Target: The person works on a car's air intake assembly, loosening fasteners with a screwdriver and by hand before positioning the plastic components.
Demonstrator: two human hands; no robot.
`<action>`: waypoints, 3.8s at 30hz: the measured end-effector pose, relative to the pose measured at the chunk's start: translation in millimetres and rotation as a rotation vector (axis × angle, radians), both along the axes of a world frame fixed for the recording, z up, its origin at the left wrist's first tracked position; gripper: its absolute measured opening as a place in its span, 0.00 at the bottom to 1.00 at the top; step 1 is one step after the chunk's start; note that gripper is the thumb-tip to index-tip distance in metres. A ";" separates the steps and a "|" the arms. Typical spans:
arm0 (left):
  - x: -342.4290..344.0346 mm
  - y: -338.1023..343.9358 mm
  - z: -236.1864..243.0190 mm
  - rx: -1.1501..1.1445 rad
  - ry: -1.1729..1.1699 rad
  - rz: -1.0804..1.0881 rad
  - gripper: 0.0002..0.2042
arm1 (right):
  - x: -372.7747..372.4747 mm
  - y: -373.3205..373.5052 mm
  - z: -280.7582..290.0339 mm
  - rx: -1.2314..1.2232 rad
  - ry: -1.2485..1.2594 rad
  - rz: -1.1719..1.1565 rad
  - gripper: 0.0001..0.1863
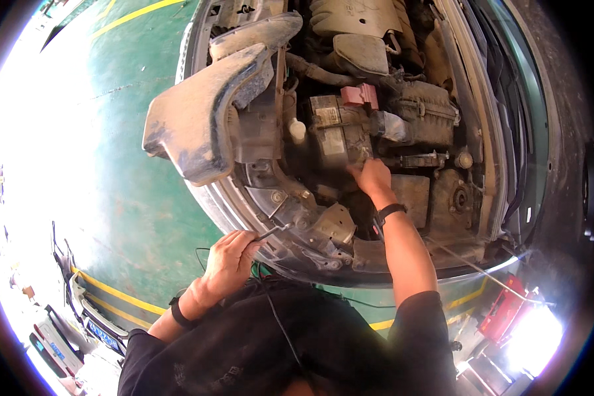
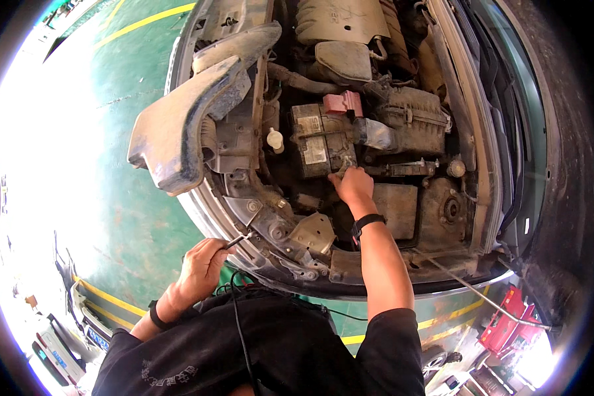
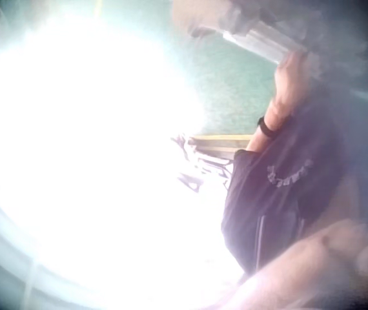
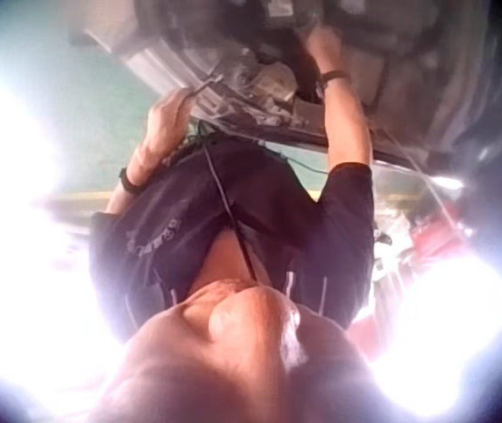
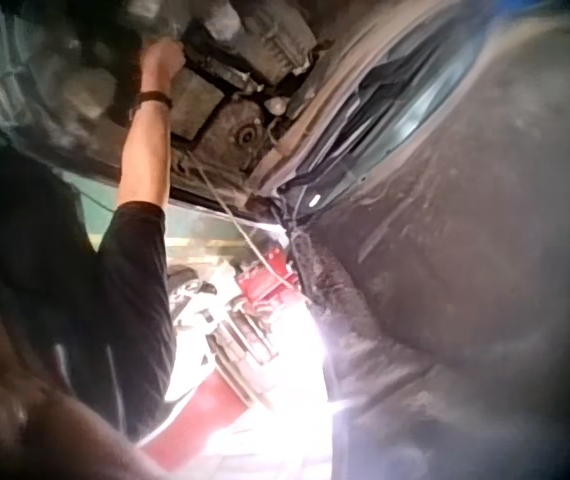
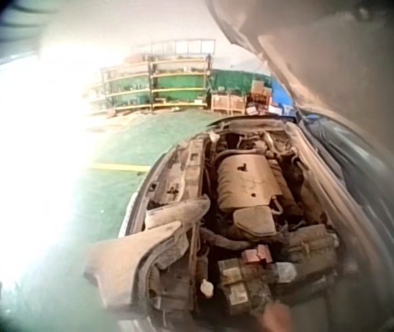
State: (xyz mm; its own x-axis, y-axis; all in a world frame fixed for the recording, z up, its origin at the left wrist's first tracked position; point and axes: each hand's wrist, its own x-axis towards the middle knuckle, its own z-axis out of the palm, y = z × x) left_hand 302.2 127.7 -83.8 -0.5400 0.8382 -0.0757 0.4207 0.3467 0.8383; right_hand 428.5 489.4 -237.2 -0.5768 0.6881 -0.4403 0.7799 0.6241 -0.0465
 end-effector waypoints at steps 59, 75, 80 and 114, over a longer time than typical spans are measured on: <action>-307.3 -41.5 -29.2 0.121 -0.988 0.409 0.17 | -159.4 -331.2 150.1 -0.941 1.545 -0.741 0.30; -364.2 60.3 4.9 -0.055 -0.915 -0.010 0.12 | -184.1 -306.8 178.5 -0.910 1.478 -0.949 0.22; -367.4 69.6 -9.9 0.042 -1.073 -0.067 0.21 | -198.7 -310.1 193.4 -0.432 1.280 -0.852 0.28; -303.0 52.8 8.1 -0.134 -1.174 -0.462 0.43 | -90.3 -197.8 265.6 -0.469 1.131 -0.460 0.14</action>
State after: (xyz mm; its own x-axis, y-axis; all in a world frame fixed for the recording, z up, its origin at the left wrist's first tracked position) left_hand -0.8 180.5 -75.7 0.2487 0.8786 -0.4076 -0.4456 0.4774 0.7573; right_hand 338.2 291.6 28.4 -0.5380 0.8343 -0.1202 0.3026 0.0580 -0.9514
